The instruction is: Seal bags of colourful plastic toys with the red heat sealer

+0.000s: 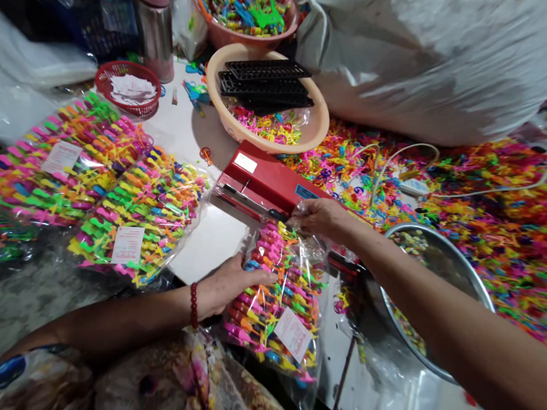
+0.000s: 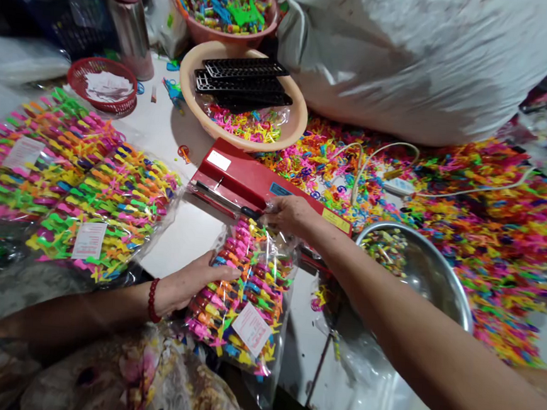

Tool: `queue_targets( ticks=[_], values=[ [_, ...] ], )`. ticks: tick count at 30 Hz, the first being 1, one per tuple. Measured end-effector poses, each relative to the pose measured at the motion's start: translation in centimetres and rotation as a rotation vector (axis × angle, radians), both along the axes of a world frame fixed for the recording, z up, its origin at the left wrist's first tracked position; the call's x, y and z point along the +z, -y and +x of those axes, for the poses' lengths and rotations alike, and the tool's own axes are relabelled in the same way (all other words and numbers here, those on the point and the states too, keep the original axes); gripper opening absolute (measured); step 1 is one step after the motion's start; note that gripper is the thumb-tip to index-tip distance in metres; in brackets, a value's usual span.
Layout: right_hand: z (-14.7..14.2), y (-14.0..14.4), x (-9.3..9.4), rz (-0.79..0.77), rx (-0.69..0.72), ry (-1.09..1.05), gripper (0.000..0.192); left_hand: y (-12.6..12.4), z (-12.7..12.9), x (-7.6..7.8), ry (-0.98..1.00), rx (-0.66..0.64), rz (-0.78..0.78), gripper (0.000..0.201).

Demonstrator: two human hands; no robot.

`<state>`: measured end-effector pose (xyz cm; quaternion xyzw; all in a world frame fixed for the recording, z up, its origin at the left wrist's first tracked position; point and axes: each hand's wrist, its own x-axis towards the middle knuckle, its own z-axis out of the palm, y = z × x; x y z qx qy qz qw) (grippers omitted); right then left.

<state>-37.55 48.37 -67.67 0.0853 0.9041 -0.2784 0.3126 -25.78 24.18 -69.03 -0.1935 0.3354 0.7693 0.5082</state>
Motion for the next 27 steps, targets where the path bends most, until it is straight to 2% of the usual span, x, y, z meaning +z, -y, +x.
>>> queue_targets(
  ticks=[4,13,18,22,25,27],
  values=[
    [0.1,0.5,0.2,0.062,0.041,-0.053,0.016,0.1,0.0,0.1,-0.019,0.002,-0.01,0.065],
    [0.1,0.8,0.6,0.107,0.123,-0.05,0.01,0.1,0.2,-1.1,-0.063,0.015,-0.021,0.067],
    [0.4,1.6,1.0,0.149,0.043,-0.025,0.006,0.2,0.7,-1.7,-0.063,0.008,-0.03,0.069],
    [0.4,2.5,2.0,0.079,-0.035,-0.019,0.009,0.5,0.9,-1.6,-0.084,-0.014,-0.016,0.069],
    [0.5,2.4,3.4,0.045,-0.106,-0.133,0.016,1.0,1.2,-1.3,-0.121,-0.075,-0.01,0.063],
    [1.4,1.8,4.7,-0.02,-0.179,-0.294,0.018,1.5,1.6,-1.3,-0.162,-0.116,-0.053,0.059]
  ],
)
